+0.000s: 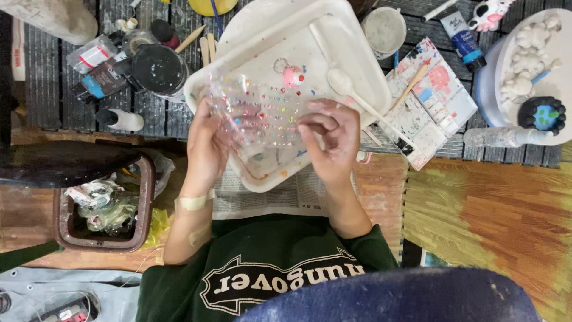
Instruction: The person decorates small keychain figures by applying adhesive and attaching colorful rhinestones. They use a plastic spoon to apply glue to the figures and then pick individual rhinestones from a sheet to place on the figures.
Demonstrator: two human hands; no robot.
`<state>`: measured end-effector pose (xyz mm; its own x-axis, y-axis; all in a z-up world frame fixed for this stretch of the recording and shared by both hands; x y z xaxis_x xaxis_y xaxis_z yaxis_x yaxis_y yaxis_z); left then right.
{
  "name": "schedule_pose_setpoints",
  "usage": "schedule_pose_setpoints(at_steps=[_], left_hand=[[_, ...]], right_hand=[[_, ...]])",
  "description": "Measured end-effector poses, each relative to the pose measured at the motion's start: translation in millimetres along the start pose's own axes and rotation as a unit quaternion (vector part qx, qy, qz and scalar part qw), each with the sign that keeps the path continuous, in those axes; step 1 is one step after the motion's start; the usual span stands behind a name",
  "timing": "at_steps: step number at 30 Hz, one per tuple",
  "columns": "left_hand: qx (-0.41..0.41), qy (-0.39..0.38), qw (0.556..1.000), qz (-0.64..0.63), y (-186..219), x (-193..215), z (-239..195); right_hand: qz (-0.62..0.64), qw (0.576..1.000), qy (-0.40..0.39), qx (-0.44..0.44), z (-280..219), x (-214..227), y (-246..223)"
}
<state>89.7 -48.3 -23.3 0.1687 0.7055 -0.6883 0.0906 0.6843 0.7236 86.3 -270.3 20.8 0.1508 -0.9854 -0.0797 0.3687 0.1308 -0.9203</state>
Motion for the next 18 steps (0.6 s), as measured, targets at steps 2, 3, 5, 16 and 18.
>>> schedule_pose_setpoints(at_steps=[2,3,5,16,18], left_hand=[[-0.018,0.010,0.998,0.065,2,-5,10],[-0.028,0.015,0.995,0.098,3,-7,15],[0.003,-0.015,0.994,0.111,5,-11,24],[-0.039,0.032,0.975,0.217,6,-15,33],[-0.029,0.035,0.977,0.209,3,-13,33]], right_hand=[[0.043,0.999,0.007,-0.015,7,11,2],[0.064,0.998,0.010,-0.022,12,16,2],[0.043,0.999,0.003,-0.026,22,24,-1],[0.023,0.989,-0.112,-0.093,71,28,10],[0.011,0.985,-0.132,-0.108,75,26,15]])
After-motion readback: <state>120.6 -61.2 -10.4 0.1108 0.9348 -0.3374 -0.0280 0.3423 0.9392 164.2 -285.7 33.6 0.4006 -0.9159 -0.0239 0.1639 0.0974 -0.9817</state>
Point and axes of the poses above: each hand's wrist, its own z-axis towards the middle knuckle, its own x-axis out of the back of the hand, y = z × x, the point moved 6 cm from there along z, towards the middle knuckle, and after that the axes turned 7 degrees about -y, right-handed, at the moved point
